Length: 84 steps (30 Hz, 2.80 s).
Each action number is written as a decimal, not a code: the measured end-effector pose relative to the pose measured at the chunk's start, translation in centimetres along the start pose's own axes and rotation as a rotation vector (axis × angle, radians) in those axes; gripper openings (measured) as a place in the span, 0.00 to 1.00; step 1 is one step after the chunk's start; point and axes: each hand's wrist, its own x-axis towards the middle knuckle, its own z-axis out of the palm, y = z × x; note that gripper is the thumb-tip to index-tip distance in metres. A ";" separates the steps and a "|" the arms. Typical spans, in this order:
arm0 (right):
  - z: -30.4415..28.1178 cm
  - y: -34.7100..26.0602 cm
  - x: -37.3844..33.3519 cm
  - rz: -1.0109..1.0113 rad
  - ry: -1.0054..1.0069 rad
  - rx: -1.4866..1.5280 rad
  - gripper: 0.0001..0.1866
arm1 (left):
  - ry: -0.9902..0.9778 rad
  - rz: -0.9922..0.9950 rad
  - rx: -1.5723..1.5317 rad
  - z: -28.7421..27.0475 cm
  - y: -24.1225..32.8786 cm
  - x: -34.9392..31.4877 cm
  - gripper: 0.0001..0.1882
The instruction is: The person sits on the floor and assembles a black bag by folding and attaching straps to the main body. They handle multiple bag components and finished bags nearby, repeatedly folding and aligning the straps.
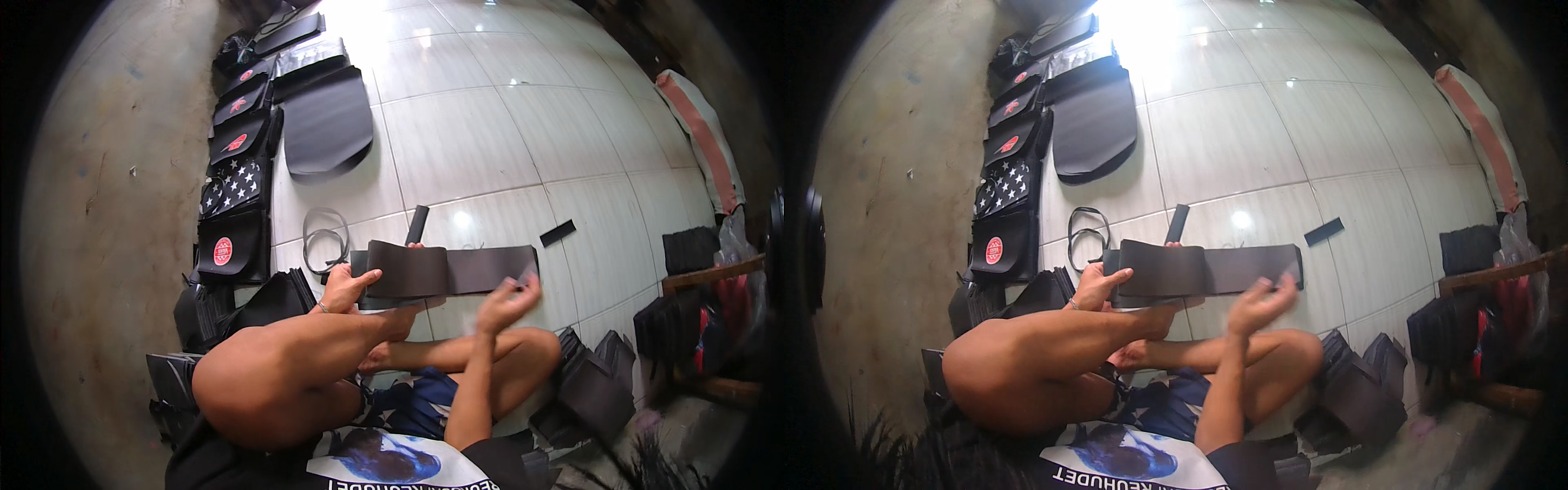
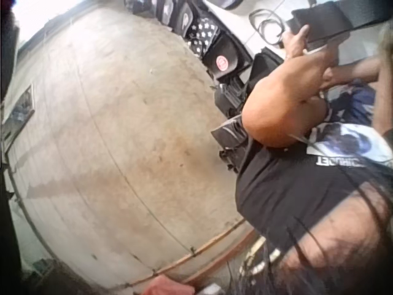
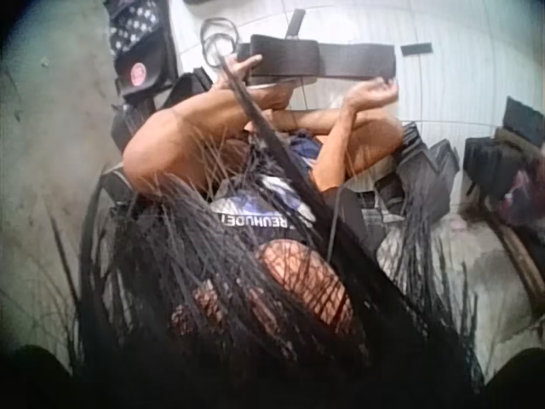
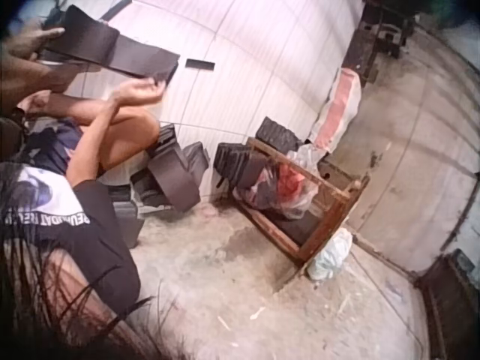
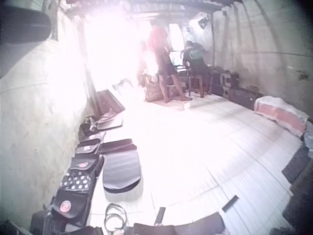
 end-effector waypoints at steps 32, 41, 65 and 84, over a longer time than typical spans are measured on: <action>1.6 -12.0 -7.8 0.128 -0.816 0.538 0.11 | 0.082 -0.014 0.251 -0.7 0.9 -1.0 0.10; 2.5 -10.7 -8.2 0.273 -0.786 0.660 0.07 | 0.038 -0.039 0.148 -2.3 -2.7 0.9 0.09; 2.5 -11.9 -9.0 0.217 -0.847 0.575 0.17 | -0.015 0.021 0.032 -1.0 -0.9 -0.2 0.10; 2.2 -12.2 -9.3 0.182 -0.833 0.599 0.15 | -0.008 0.040 -0.036 -1.0 -1.0 -0.5 0.10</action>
